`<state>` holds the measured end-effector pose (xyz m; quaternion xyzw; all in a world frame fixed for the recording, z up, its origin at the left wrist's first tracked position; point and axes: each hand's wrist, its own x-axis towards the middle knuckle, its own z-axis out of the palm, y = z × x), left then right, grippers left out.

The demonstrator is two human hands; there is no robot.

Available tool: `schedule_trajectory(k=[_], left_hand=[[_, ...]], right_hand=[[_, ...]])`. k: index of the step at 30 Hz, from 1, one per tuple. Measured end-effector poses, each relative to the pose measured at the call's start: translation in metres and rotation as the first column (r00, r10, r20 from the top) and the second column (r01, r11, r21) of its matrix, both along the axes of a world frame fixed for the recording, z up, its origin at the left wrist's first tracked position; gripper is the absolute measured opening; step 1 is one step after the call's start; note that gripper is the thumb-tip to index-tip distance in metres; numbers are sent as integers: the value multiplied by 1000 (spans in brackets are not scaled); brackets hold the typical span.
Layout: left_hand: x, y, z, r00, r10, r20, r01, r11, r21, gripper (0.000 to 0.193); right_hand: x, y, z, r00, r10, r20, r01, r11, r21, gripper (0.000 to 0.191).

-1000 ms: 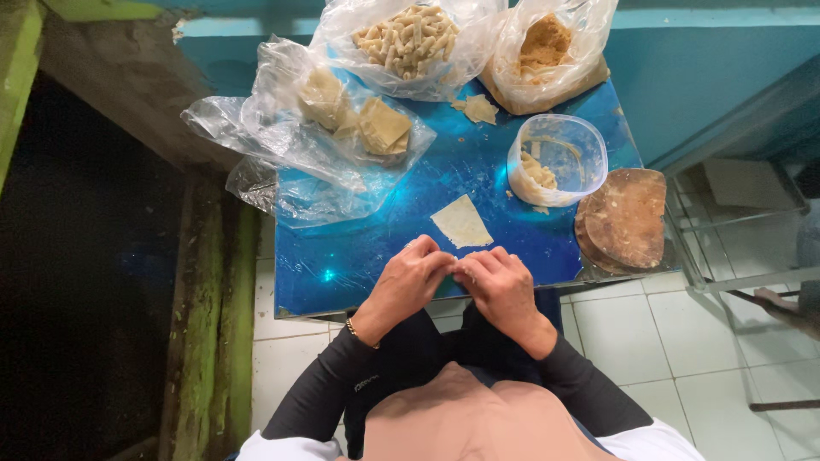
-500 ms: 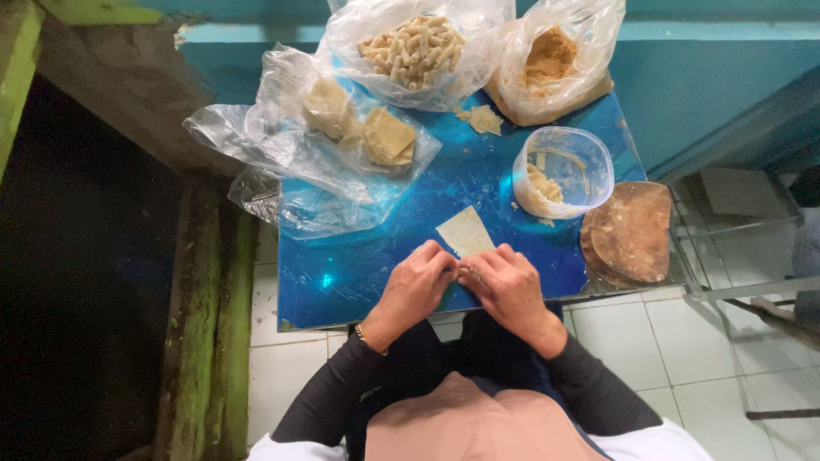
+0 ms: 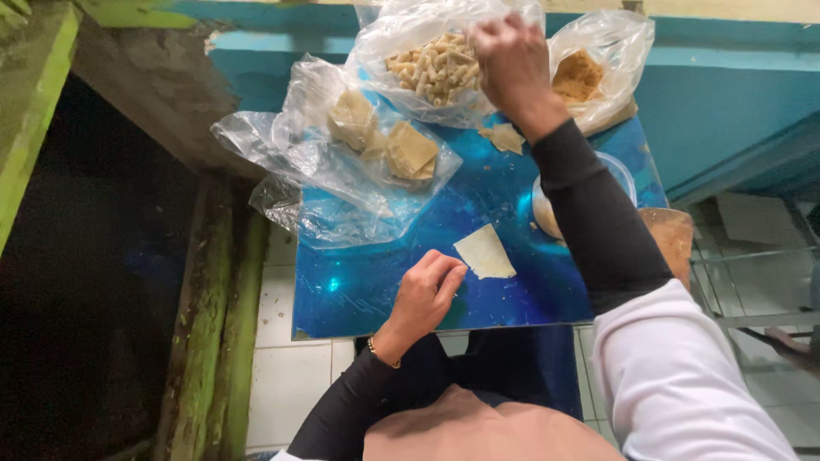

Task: The person sits at a small blue table and folds filled dumpling wrappers by hand. They take a square wrapper, scoop filling from a plastic container onto it, fold and pinch the wrapper closed, and place the finished dumpling into a plastic bag with others.

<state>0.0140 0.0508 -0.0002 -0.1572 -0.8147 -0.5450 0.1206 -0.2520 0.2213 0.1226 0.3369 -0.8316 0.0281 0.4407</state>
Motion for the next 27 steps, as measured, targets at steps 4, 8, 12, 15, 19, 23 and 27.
schedule_trajectory(k=[4,8,12,15,19,23,27], left_hand=[[-2,1,-2,976,8,-216,-53,978,-204,18],[-2,6,-4,924,-112,-366,-99,854,-512,29],[5,11,-6,903,-155,-401,-129,792,-596,31],[9,15,-7,913,-199,-355,-68,786,-615,31],[17,19,-7,901,-214,-378,-38,828,-560,30],[21,19,-5,925,-173,-339,-22,866,-499,27],[20,21,-6,929,-81,-361,-114,865,-488,32]], right_hand=[[27,-4,-7,985,116,130,-98,985,-141,25],[137,33,-38,895,235,379,-151,959,-238,28],[195,100,-36,846,-38,532,197,949,-247,30],[213,137,-51,813,-226,537,273,962,-9,29],[207,149,-88,833,-201,516,230,973,7,17],[208,158,-104,797,-119,592,278,943,-185,13],[221,152,-112,853,-70,518,276,901,-334,15]])
